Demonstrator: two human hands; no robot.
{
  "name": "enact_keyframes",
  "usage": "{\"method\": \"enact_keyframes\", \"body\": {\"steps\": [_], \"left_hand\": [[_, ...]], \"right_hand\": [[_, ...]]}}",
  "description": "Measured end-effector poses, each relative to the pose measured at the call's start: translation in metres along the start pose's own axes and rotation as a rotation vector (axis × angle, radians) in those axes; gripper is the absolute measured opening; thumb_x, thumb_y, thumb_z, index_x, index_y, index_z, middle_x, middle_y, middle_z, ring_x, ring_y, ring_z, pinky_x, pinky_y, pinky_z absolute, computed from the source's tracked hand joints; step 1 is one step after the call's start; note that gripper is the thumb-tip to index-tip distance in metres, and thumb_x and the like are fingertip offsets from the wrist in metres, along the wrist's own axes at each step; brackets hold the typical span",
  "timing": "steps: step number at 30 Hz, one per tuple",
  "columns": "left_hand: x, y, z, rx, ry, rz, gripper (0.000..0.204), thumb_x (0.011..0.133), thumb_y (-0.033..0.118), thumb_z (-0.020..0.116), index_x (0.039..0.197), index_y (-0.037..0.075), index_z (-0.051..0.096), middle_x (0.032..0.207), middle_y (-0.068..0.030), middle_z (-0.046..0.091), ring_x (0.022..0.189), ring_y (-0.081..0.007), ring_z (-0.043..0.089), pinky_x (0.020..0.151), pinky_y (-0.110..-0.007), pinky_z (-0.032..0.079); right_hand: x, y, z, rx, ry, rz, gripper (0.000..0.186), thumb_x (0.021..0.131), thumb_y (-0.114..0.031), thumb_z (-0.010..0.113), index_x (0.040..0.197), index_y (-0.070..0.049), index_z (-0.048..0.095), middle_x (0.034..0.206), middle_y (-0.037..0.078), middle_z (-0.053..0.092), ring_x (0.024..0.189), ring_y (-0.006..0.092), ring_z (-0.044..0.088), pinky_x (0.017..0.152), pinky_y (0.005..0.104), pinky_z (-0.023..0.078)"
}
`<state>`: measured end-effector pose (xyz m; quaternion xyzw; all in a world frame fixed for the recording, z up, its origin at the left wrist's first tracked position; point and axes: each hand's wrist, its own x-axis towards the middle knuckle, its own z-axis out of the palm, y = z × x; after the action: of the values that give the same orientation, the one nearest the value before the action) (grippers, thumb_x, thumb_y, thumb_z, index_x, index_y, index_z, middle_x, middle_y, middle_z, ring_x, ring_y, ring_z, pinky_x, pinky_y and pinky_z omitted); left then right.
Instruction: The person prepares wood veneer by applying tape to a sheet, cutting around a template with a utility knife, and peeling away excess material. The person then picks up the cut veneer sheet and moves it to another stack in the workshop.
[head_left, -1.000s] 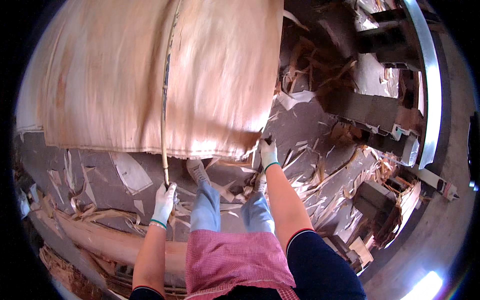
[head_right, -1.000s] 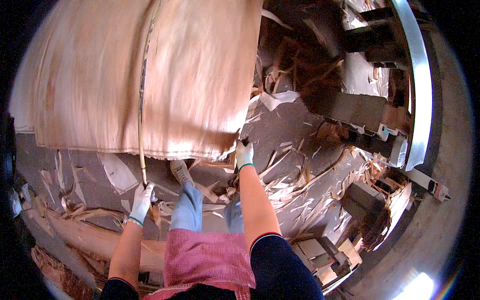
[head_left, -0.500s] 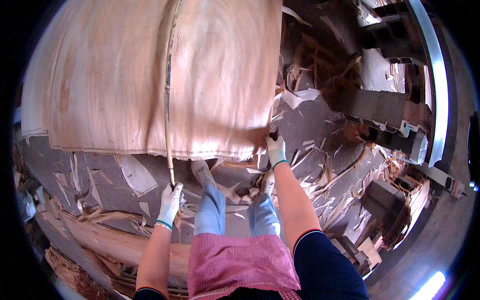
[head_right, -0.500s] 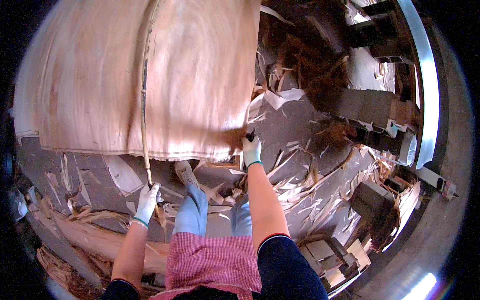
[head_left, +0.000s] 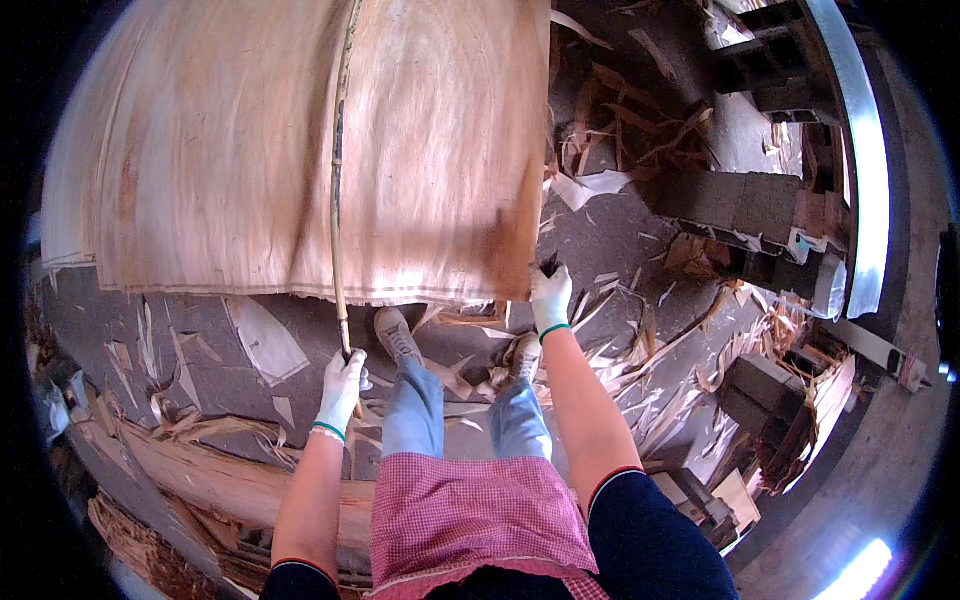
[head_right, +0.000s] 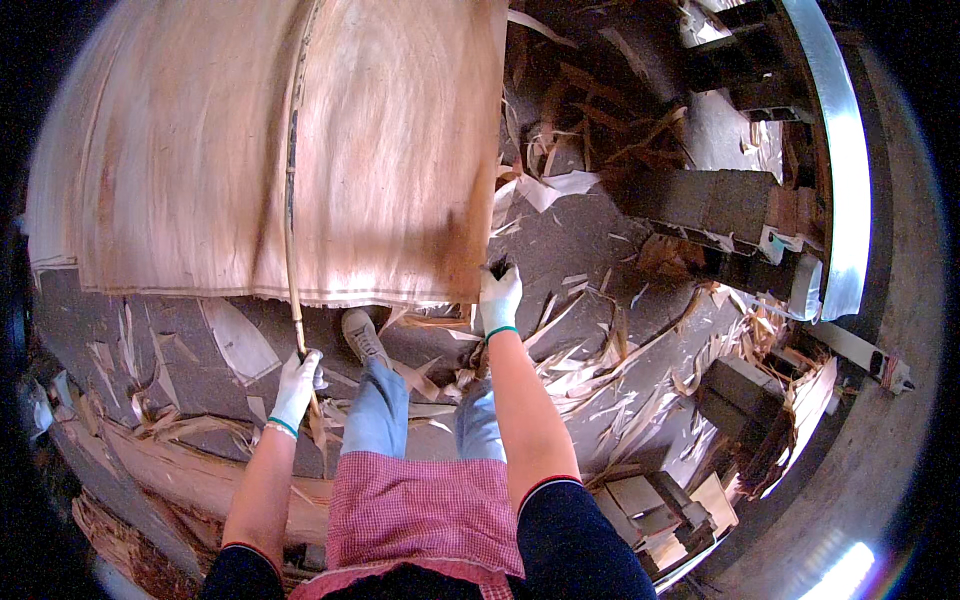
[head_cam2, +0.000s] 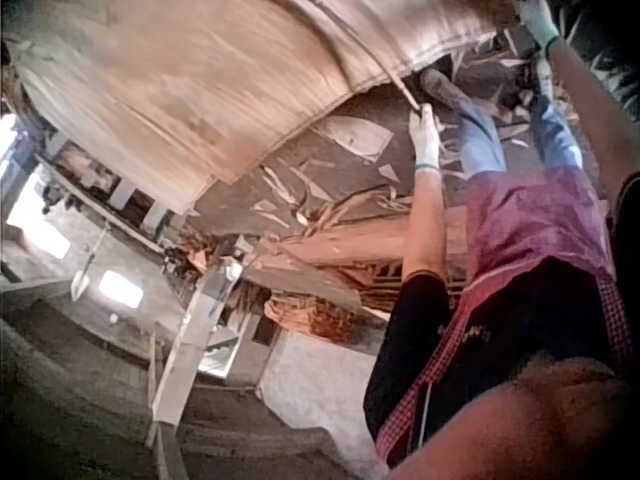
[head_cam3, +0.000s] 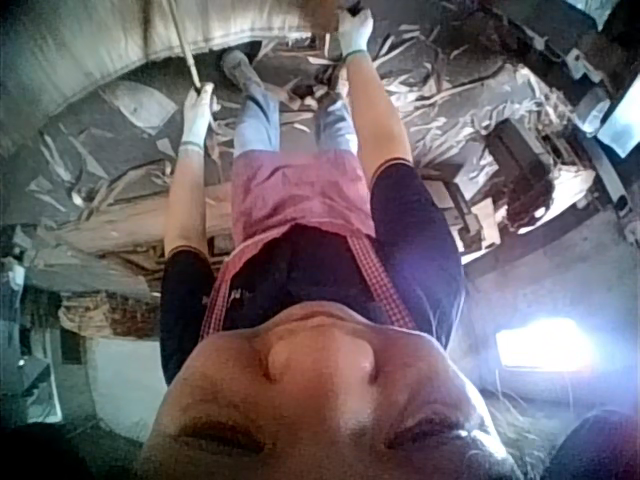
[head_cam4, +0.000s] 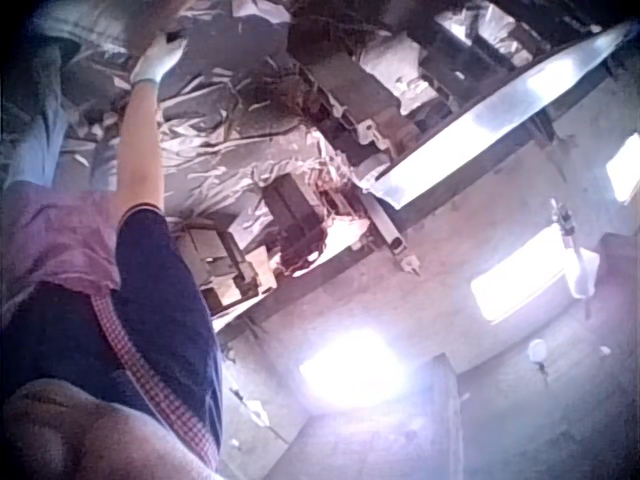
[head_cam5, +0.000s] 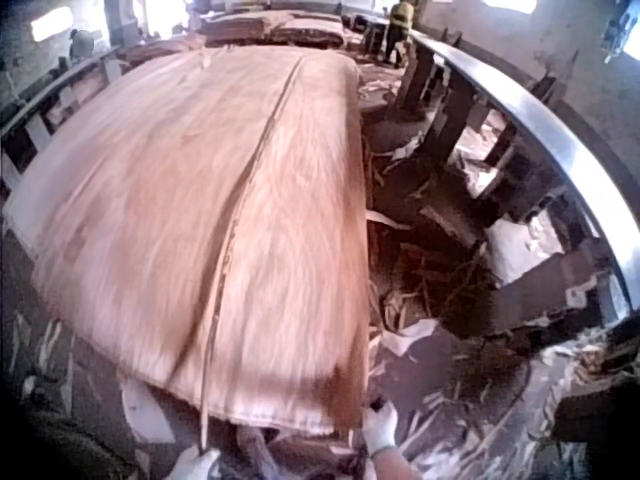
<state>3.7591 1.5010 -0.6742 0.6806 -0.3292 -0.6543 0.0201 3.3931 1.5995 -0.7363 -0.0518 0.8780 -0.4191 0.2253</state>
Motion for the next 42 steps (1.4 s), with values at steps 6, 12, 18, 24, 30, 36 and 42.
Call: {"method": "enact_keyframes", "body": {"steps": [6, 12, 18, 24, 30, 36, 42], "left_hand": [[-0.006, -0.006, -0.003, 0.015, 0.02, 0.003, 0.019, 0.093, 0.026, 0.061, 0.099, 0.009, 0.057, 0.069, 0.0024, 0.051, 0.055, -0.0076, 0.05, 0.052, -0.027, 0.051], [-0.015, 0.004, 0.009, 0.04, 0.006, 0.03, 0.019, 0.095, 0.025, 0.059, 0.1, 0.006, 0.056, 0.068, 0.0016, 0.051, 0.055, -0.0082, 0.051, 0.05, -0.026, 0.049], [-0.018, -0.011, -0.001, 0.167, 0.191, 0.222, 0.024, 0.095, 0.026, 0.06, 0.089, 0.003, 0.056, 0.062, -0.0056, 0.052, 0.053, -0.018, 0.053, 0.05, -0.033, 0.044], [-0.072, 0.005, 0.001, 0.461, 0.354, 0.52, 0.037, 0.095, 0.031, 0.059, 0.081, -0.002, 0.05, 0.067, -0.024, 0.053, 0.061, -0.0418, 0.052, 0.058, -0.046, 0.042], [-0.025, 0.027, -0.007, 0.459, 0.387, 0.613, 0.026, 0.091, 0.026, 0.064, 0.084, 0.003, 0.054, 0.066, -0.0199, 0.056, 0.061, -0.0405, 0.055, 0.058, -0.046, 0.044], [0.02, 0.061, -0.027, 0.052, -0.106, 0.276, 0.029, 0.088, 0.02, 0.065, 0.109, 0.002, 0.057, 0.077, -0.0176, 0.064, 0.063, -0.0265, 0.062, 0.061, -0.04, 0.051], [0.017, 0.023, -0.035, 0.492, 0.025, 0.484, 0.035, 0.093, 0.034, 0.055, 0.098, 0.0, 0.057, 0.09, -0.0303, 0.064, 0.083, -0.0482, 0.061, 0.073, -0.057, 0.046]], "right_hand": [[-0.009, -0.029, -0.016, -0.164, -0.112, -0.038, 0.017, 0.08, -0.011, 0.066, 0.089, 0.002, 0.059, 0.076, 0.013, 0.064, 0.071, 0.0179, 0.057, 0.069, 0.0331, 0.047], [0.005, -0.03, -0.025, 0.145, -0.093, -0.056, 0.014, 0.08, -0.009, 0.064, 0.089, 0.001, 0.061, 0.078, 0.007, 0.064, 0.072, 0.0142, 0.053, 0.069, 0.0308, 0.046], [0.014, -0.1, -0.036, 0.259, -0.244, -0.054, 0.011, 0.086, -0.009, 0.061, 0.093, -0.001, 0.059, 0.079, 0.001, 0.058, 0.076, 0.0104, 0.049, 0.072, 0.0262, 0.042], [-0.041, -0.173, -0.059, 0.209, -0.456, -0.004, 0.023, 0.088, -0.013, 0.061, 0.107, 0.0, 0.062, 0.087, 0.008, 0.066, 0.073, 0.0152, 0.059, 0.066, 0.0309, 0.05], [-0.141, -0.273, 0.055, -0.157, -0.808, -0.361, 0.028, 0.087, -0.019, 0.06, 0.11, -0.005, 0.062, 0.089, 0.019, 0.069, 0.082, 0.0288, 0.068, 0.076, 0.0403, 0.053], [-0.186, -0.326, 0.216, -0.372, -0.962, -0.603, 0.028, 0.086, -0.023, 0.055, 0.105, -0.004, 0.062, 0.092, 0.024, 0.067, 0.087, 0.0425, 0.064, 0.078, 0.0485, 0.051], [-0.196, -0.312, 0.3, -0.726, -1.03, -0.615, 0.035, 0.084, -0.032, 0.055, 0.103, -0.005, 0.066, 0.095, 0.023, 0.067, 0.087, 0.0407, 0.065, 0.077, 0.0478, 0.051]]}}
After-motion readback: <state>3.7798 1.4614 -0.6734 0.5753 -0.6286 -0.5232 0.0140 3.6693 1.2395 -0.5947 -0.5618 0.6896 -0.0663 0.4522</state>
